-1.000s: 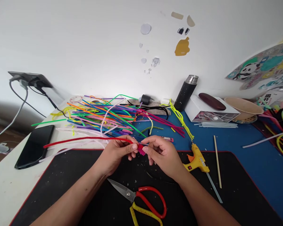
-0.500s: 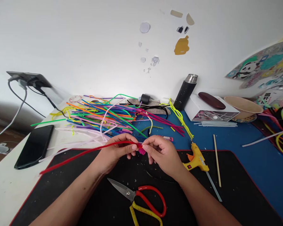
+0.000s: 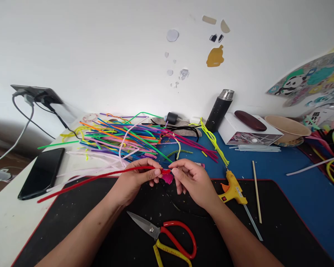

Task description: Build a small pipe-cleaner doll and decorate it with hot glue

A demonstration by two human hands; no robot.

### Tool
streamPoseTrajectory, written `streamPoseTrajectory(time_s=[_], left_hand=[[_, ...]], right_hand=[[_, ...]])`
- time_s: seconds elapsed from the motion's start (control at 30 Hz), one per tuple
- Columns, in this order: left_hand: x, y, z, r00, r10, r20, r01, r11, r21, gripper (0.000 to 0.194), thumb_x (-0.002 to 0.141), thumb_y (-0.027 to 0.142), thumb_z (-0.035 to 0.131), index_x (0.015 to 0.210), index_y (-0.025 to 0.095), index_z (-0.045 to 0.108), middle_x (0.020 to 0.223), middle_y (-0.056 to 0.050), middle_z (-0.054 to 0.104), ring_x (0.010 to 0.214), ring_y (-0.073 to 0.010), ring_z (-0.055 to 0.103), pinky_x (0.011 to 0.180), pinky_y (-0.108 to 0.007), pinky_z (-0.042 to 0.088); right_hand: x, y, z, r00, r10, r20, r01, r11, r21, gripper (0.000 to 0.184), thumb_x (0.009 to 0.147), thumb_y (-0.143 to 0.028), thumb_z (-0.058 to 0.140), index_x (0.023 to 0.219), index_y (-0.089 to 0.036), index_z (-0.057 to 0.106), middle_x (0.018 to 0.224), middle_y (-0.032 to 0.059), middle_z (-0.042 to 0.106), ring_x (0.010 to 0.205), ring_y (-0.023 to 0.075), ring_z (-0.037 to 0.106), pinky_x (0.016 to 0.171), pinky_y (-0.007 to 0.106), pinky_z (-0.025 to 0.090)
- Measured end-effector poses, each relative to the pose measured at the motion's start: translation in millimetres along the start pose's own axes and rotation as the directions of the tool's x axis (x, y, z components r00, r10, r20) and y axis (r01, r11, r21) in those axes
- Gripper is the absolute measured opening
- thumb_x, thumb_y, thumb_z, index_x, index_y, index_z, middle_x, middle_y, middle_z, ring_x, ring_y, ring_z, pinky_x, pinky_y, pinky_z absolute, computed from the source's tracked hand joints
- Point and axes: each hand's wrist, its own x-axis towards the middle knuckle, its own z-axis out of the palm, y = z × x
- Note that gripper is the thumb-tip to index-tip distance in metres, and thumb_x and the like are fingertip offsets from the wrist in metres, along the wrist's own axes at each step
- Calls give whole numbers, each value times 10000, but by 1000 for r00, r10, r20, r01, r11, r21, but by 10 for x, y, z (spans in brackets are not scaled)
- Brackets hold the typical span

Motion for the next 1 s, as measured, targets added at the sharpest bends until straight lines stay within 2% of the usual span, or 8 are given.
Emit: streamPoseTrajectory(time_s=[0.37,0.57,0.83,1.0], left_hand=[[30,-32,-21,1000,-14,-12,14,1000,-22,340,708,401,990,829,159,783,716,-31,740,645,-133,651,570,-216,459],[16,-23,-18,1000,-30,-6,30,999,-20,350,693,405,995,809,158,775,711,-32,738,647,-136,646,572,-218,455],[-1,-37,-12,998,-47,32,47,999,3,338,723,413,973,809,154,774,730,-29,727,666,-133,643,585,-216,454],[6,-40,-8,998,-46,52,46,999,6,345,728,414,971,831,151,773,749,-30,720,673,-135,644,578,-217,457]], right_hand=[[-4,51,5,1000,-13,8,13,1000,-6,215,975,-405,687,1047,-203,703,636,-68,598,469,102,591,459,216,411],[-15,51,38,999,-52,4,52,992,-114,160,971,-351,672,1055,-220,709,648,-72,592,489,107,607,522,234,474],[-38,101,46,980,-201,-9,184,912,-367,149,987,-312,651,1054,-225,752,648,-48,619,497,125,601,515,254,452],[-50,82,49,970,-243,6,224,884,-410,132,997,-284,640,1017,-225,757,658,-38,642,512,126,614,529,248,459]])
